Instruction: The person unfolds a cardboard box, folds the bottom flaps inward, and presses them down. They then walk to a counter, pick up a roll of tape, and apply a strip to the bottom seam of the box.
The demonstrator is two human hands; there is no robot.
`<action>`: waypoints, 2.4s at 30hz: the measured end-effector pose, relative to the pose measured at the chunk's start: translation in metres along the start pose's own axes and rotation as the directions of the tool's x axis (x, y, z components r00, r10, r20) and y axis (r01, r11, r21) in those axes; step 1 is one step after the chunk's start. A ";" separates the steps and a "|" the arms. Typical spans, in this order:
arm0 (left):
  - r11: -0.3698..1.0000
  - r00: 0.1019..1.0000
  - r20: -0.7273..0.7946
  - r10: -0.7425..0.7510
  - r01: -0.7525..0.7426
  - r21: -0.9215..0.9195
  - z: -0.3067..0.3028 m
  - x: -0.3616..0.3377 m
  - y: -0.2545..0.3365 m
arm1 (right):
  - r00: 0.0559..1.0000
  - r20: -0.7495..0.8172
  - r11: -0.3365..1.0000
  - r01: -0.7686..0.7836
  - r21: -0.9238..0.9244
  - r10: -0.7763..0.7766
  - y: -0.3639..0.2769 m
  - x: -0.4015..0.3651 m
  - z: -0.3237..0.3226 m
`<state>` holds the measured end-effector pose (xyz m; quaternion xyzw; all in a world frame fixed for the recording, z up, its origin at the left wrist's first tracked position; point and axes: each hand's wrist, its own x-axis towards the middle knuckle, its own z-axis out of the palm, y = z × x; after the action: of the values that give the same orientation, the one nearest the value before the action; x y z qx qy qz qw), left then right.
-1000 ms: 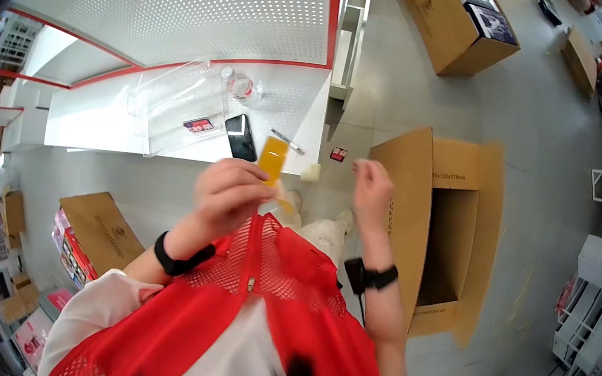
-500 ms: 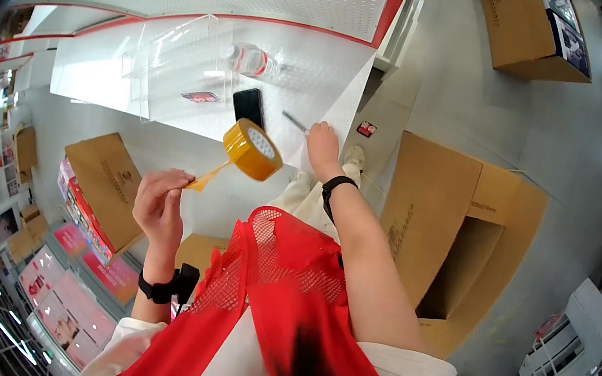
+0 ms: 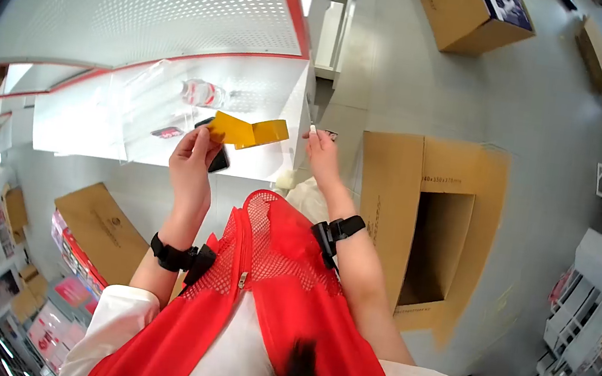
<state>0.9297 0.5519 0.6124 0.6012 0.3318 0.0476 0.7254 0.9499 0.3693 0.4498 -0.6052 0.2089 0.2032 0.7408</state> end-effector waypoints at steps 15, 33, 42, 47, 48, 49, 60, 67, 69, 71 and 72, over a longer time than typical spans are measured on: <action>0.853 0.969 -0.052 -0.240 0.185 -0.489 -0.033 0.048 -0.062 | 0.965 -0.155 0.961 0.175 -0.216 -0.210 0.021 -0.022 -0.007; 0.894 0.977 0.069 -0.199 0.210 -0.395 -0.027 0.030 -0.057 | 0.960 -0.071 0.916 0.236 -0.325 -0.272 0.030 -0.041 0.036; 0.874 0.968 0.087 -0.234 0.249 -0.417 0.011 0.030 -0.051 | 0.958 -0.146 0.938 0.199 -0.284 -0.247 0.045 -0.033 0.020; 0.890 0.967 0.116 -0.228 0.255 -0.378 0.024 0.027 -0.051 | 0.939 0.066 0.740 -0.308 0.598 0.337 0.059 -0.008 0.017; 0.894 0.968 0.112 -0.224 0.250 -0.371 0.025 0.027 -0.052 | 0.906 0.181 0.547 -0.380 0.746 0.382 0.060 -0.001 0.018; 0.899 0.970 0.108 -0.219 0.243 -0.364 0.026 0.027 -0.052 | 0.912 0.197 0.524 -0.372 0.766 0.360 0.061 0.006 0.020; 0.891 0.977 -0.026 -0.212 0.182 -0.417 -0.048 0.043 -0.060 | 0.989 -0.059 0.640 -0.042 0.767 0.135 0.052 0.056 0.064; 0.814 0.812 -0.367 -0.453 0.210 -0.542 -0.116 0.062 -0.185 | 0.941 -0.145 0.946 0.283 -0.158 -0.306 0.060 0.049 0.094; 0.789 0.768 -0.379 -0.516 0.254 -0.559 -0.118 0.064 -0.199 | 0.953 -0.102 0.947 0.266 -0.177 -0.287 0.064 0.043 0.097; 0.755 0.742 -0.356 -0.568 0.298 -0.584 -0.118 0.062 -0.202 | 0.956 -0.059 0.935 0.267 -0.234 -0.288 0.066 0.036 0.098; 0.735 0.742 -0.326 -0.586 0.316 -0.600 -0.116 0.061 -0.198 | 0.953 -0.034 0.918 0.281 -0.280 -0.302 0.066 0.034 0.095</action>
<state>0.8490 0.6236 0.4010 0.2517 0.6219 0.1012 0.7346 0.9473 0.4763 0.3945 -0.7328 0.1149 0.0939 0.6641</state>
